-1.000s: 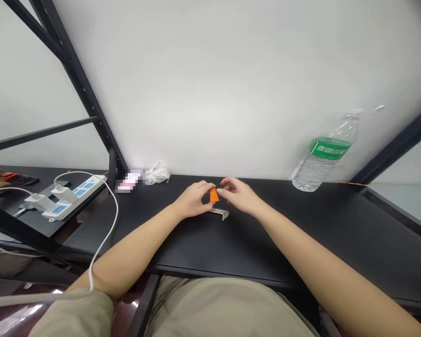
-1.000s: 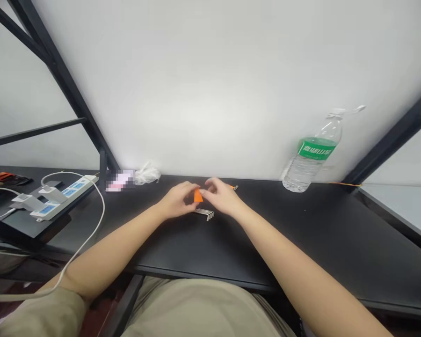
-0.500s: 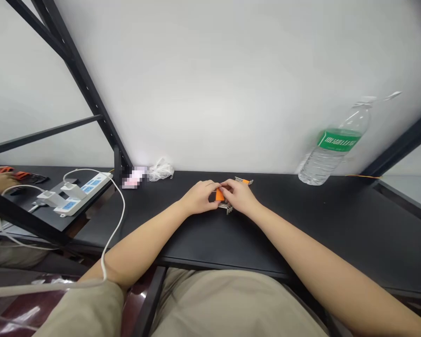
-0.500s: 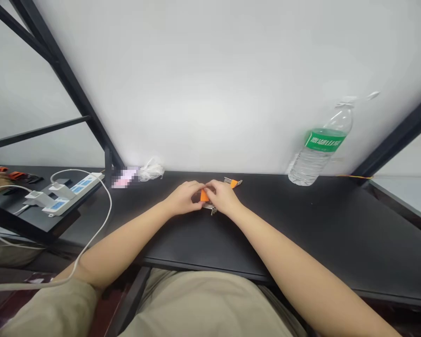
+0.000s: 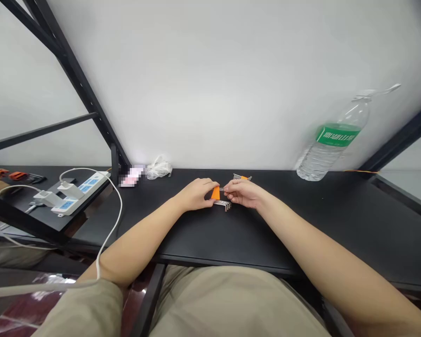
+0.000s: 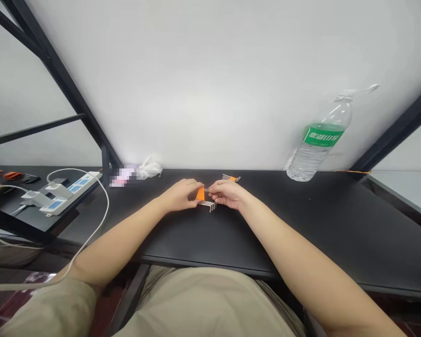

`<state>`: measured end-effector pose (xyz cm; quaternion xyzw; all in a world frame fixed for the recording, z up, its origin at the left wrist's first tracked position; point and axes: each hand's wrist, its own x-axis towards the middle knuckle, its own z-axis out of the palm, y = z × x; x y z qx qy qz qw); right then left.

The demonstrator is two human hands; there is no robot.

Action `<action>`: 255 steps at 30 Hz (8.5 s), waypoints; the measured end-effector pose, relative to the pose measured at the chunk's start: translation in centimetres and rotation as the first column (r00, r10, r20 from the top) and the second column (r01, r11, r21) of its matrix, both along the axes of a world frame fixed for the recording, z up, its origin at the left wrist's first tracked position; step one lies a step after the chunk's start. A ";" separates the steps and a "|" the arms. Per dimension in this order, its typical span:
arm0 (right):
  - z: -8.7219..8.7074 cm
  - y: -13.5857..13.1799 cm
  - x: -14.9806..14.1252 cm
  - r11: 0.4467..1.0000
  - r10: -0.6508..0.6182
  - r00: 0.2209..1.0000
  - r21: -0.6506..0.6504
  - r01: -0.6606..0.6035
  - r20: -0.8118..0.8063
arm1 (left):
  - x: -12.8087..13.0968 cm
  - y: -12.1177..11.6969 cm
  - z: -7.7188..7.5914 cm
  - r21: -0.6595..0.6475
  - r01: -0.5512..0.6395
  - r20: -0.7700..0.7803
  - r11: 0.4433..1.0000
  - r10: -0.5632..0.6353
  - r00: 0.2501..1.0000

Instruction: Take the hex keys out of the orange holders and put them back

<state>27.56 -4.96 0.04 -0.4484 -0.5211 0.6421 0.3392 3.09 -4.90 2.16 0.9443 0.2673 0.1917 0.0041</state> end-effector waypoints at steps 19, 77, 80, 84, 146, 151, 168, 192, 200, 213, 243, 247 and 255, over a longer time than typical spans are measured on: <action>-0.7 1.2 1.9 0.990 0.019 0.943 0.125 -0.064 0.334 | -0.8 1.2 -0.4 0.054 -0.034 -0.085 0.998 0.038 0.996; 0.1 -2.1 -0.3 0.740 -0.171 0.570 0.487 -0.464 0.804 | -2.8 2.0 -0.3 -0.080 -0.175 0.102 0.981 0.183 0.978; 0.2 -1.7 0.1 0.732 -0.175 0.560 0.488 -0.476 0.810 | -2.8 2.0 -0.2 -0.082 -0.182 0.080 0.980 0.188 0.979; 0.7 -1.3 1.0 0.711 -0.206 0.549 0.509 -0.484 0.810 | -2.6 1.9 -0.1 -0.063 -0.159 0.038 0.985 0.161 0.986; 0.7 -2.4 -1.0 0.909 -0.008 0.965 0.404 -0.103 0.263 | -0.2 0.3 -0.9 -0.384 -0.005 0.406 0.923 0.174 0.897; 1.0 -1.7 1.1 0.620 -0.271 0.661 0.652 -0.435 0.699 | -1.0 1.1 -1.2 -0.386 -0.041 0.419 0.922 0.215 0.882; 0.4 -1.6 0.8 0.578 -0.356 0.579 0.659 -0.480 0.734 | -2.3 2.2 -2.2 -0.440 -0.036 0.353 0.897 0.209 0.912; -0.9 -1.9 -1.6 0.695 -0.110 0.899 0.679 -0.235 0.425 | -0.2 -0.1 -0.6 -0.376 0.085 0.334 0.923 0.049 0.941; -0.2 -0.7 1.2 0.682 -0.256 0.751 0.664 -0.307 0.609 | -1.5 1.6 -1.8 -0.373 -0.036 0.291 0.927 0.154 0.944; -0.4 -1.3 0.7 0.746 -0.256 0.468 0.481 -0.461 0.846 | -2.1 2.2 -2.2 -0.383 -0.087 0.254 0.920 0.195 0.947; 0.8 -1.7 1.0 0.483 -0.340 0.720 0.769 -0.418 0.605 | -1.8 1.7 -2.2 -0.434 -0.041 0.305 0.900 0.190 0.933; 0.8 -1.9 0.9 0.455 -0.350 0.722 0.782 -0.426 0.597 | -1.9 1.7 -2.1 -0.445 -0.026 0.303 0.895 0.178 0.936; 1.4 -2.2 1.2 0.414 -0.382 0.703 0.792 -0.450 0.599 | -1.9 1.5 -1.9 -0.494 0.017 0.304 0.869 0.154 0.940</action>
